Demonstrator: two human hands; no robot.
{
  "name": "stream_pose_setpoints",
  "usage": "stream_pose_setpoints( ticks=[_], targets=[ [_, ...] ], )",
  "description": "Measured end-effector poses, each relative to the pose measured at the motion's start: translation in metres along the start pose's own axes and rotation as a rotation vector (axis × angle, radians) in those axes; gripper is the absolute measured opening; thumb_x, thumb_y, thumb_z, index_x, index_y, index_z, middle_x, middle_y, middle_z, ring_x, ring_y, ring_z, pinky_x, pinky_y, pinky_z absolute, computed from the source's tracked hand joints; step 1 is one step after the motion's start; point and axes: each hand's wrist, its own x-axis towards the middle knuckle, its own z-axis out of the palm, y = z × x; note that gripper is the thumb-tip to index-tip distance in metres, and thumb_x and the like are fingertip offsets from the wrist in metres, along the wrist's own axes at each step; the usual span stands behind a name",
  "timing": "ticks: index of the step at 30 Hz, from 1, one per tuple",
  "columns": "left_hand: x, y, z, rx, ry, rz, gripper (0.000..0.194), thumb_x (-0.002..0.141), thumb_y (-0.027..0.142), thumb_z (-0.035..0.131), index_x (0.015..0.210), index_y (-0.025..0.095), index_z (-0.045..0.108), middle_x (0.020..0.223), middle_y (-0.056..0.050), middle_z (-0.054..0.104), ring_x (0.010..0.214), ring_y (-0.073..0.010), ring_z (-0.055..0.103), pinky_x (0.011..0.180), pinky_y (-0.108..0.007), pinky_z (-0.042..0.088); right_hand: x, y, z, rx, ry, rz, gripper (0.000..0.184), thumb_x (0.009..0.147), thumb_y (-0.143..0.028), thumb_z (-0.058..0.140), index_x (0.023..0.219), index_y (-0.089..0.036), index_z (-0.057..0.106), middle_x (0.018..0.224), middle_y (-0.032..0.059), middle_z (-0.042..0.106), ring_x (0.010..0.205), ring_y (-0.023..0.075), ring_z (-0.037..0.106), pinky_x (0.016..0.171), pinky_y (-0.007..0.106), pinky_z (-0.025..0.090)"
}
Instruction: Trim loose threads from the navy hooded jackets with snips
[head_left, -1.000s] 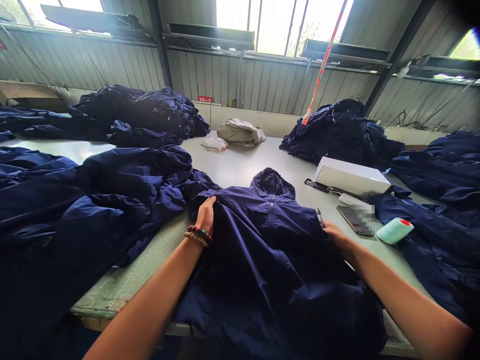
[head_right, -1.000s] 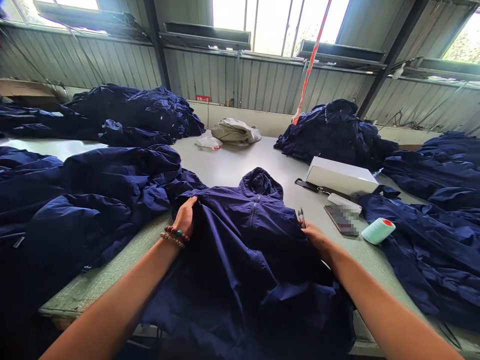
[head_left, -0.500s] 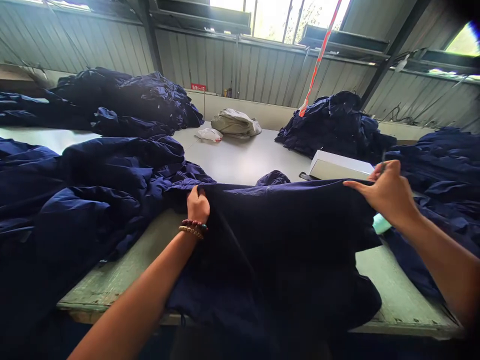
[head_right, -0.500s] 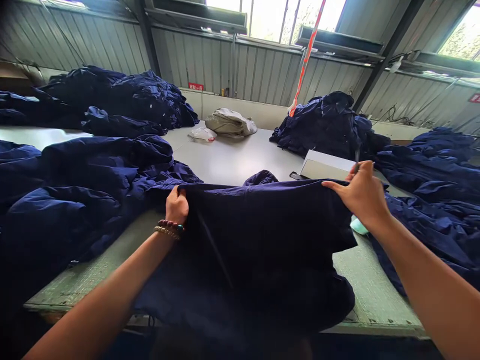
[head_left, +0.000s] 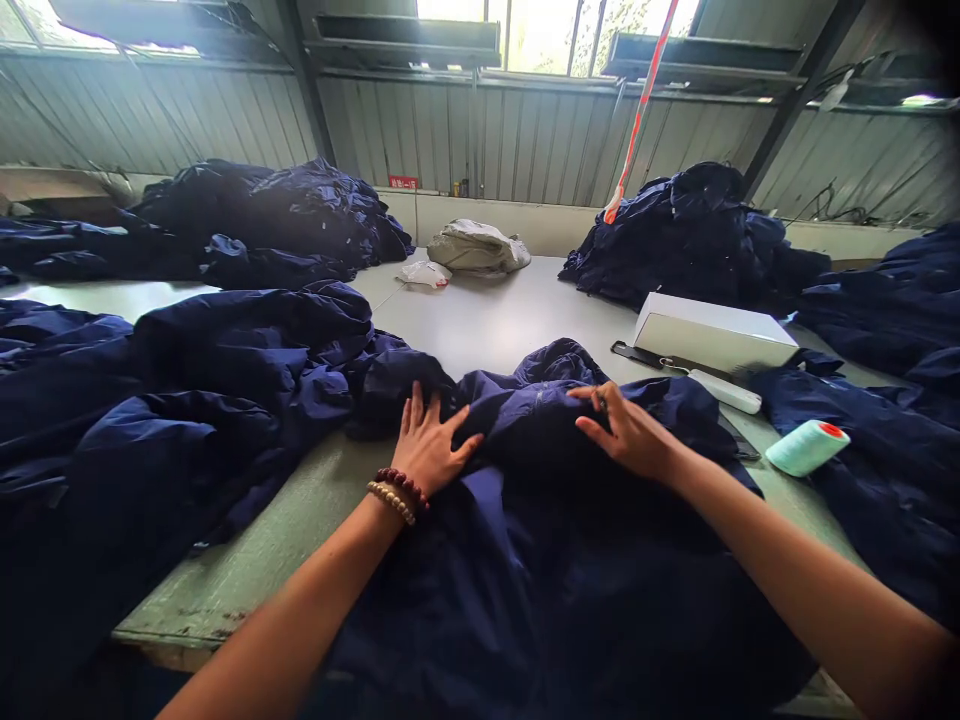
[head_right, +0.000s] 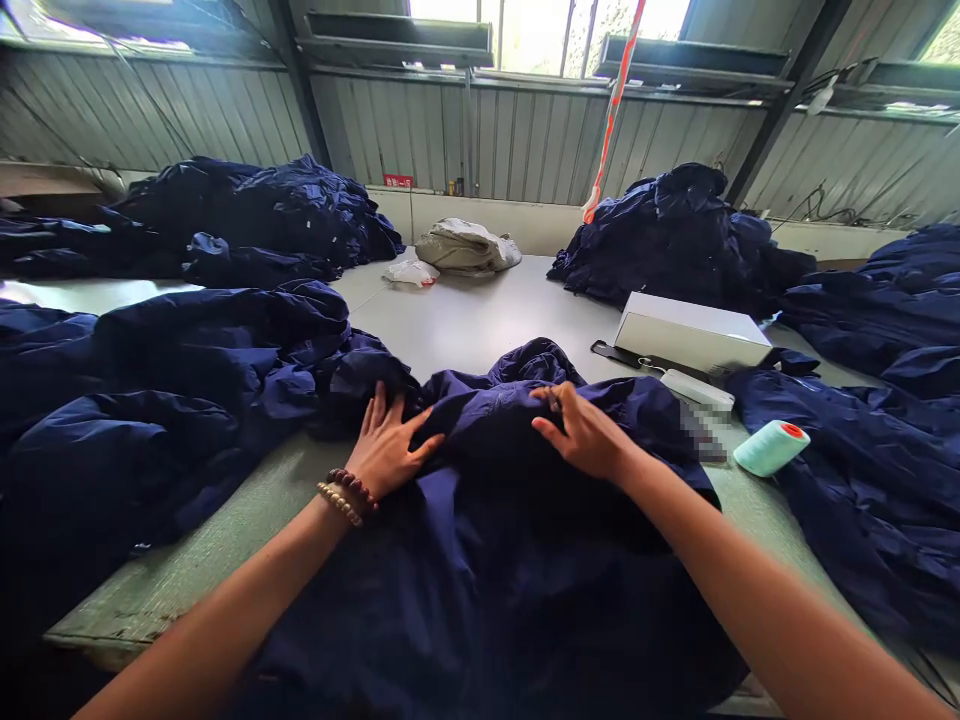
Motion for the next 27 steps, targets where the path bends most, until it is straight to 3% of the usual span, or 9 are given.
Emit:
stream_pose_setpoints(
  ticks=[4,7,9,11,14,17,21,24,27],
  targets=[
    [-0.004,-0.004,-0.008,0.131,-0.045,-0.029,0.048,0.093,0.07,0.065,0.108,0.03,0.087,0.149,-0.01,0.069,0.163,-0.0442,0.033,0.133,-0.062,0.031,-0.018,0.002,0.036,0.038,-0.073,0.015,0.027,0.109,-0.051,0.049,0.095,-0.027,0.05,0.086,0.0039,0.071,0.074,0.0244,0.069,0.071,0.035,0.053],
    [-0.001,-0.006,-0.022,0.143,0.205,-0.078,0.049,0.104,0.058,0.052,0.09,0.028,0.088,0.134,-0.012,0.075,0.143,-0.0415,0.055,0.12,-0.061,0.047,-0.034,0.007,0.043,0.039,-0.043,0.021,0.034,0.11,-0.051,0.047,0.086,-0.028,0.045,0.071,-0.0014,0.06,0.06,0.0198,0.058,0.061,0.032,0.043],
    [0.001,-0.003,-0.029,0.125,0.413,-0.046,0.044,0.107,0.048,0.05,0.098,0.029,0.089,0.132,-0.011,0.073,0.134,-0.039,0.059,0.116,-0.06,0.05,-0.039,0.009,0.04,0.074,-0.06,0.003,0.035,0.111,-0.05,0.045,0.084,-0.028,0.044,0.066,-0.003,0.056,0.055,0.0182,0.054,0.058,0.031,0.039],
    [0.002,0.003,-0.03,0.069,0.478,0.048,0.036,0.106,0.046,0.055,0.119,0.032,0.085,0.133,-0.01,0.071,0.133,-0.0363,0.06,0.119,-0.058,0.049,-0.04,0.009,0.036,0.105,-0.076,0.004,0.036,0.111,-0.051,0.046,0.083,-0.028,0.044,0.063,-0.0038,0.054,0.051,0.0176,0.051,0.055,0.031,0.036],
    [0.001,0.015,-0.021,-0.069,0.171,0.313,0.032,0.105,0.046,0.061,0.126,0.034,0.081,0.125,-0.008,0.077,0.129,-0.031,0.066,0.119,-0.05,0.05,-0.037,0.009,0.034,0.124,-0.05,0.059,0.036,0.11,-0.054,0.049,0.084,-0.029,0.046,0.06,-0.0045,0.054,0.047,0.0182,0.051,0.053,0.031,0.037],
    [-0.003,0.02,-0.008,-0.144,-0.183,0.472,0.04,0.11,0.048,0.054,0.095,0.028,0.084,0.093,-0.005,0.081,0.093,-0.0233,0.076,0.094,-0.038,0.059,-0.034,0.009,0.034,0.175,0.013,0.145,0.035,0.108,-0.056,0.053,0.087,-0.031,0.043,0.068,-0.0011,0.068,0.056,0.0233,0.065,0.057,0.033,0.046],
    [-0.006,0.019,0.001,-0.128,-0.148,0.307,0.055,0.112,0.054,0.048,0.077,0.022,0.077,0.074,-0.003,0.074,0.069,-0.0179,0.07,0.072,-0.032,0.053,-0.032,0.012,0.037,0.237,0.001,0.224,0.03,0.105,-0.057,0.059,0.097,-0.032,0.044,0.107,0.0059,0.084,0.068,0.0269,0.076,0.065,0.038,0.056],
    [-0.008,0.023,0.001,-0.104,-0.167,0.23,0.038,0.102,0.058,0.067,0.119,0.027,0.08,0.103,-0.004,0.08,0.087,-0.0215,0.076,0.082,-0.034,0.058,-0.032,0.014,0.04,0.237,-0.03,0.206,0.041,0.098,-0.059,0.07,0.099,-0.032,0.04,0.12,0.0085,0.083,0.058,0.0233,0.071,0.063,0.039,0.056],
    [-0.012,0.032,-0.001,0.014,-0.225,0.208,0.076,0.086,0.064,0.083,0.152,0.031,0.063,0.137,-0.008,0.073,0.112,-0.0286,0.075,0.094,-0.039,0.062,-0.033,0.014,0.042,0.142,-0.093,0.211,0.059,0.082,-0.06,0.086,0.101,-0.031,0.038,0.124,0.0129,0.081,0.063,0.0262,0.074,0.062,0.04,0.056]
  ],
)
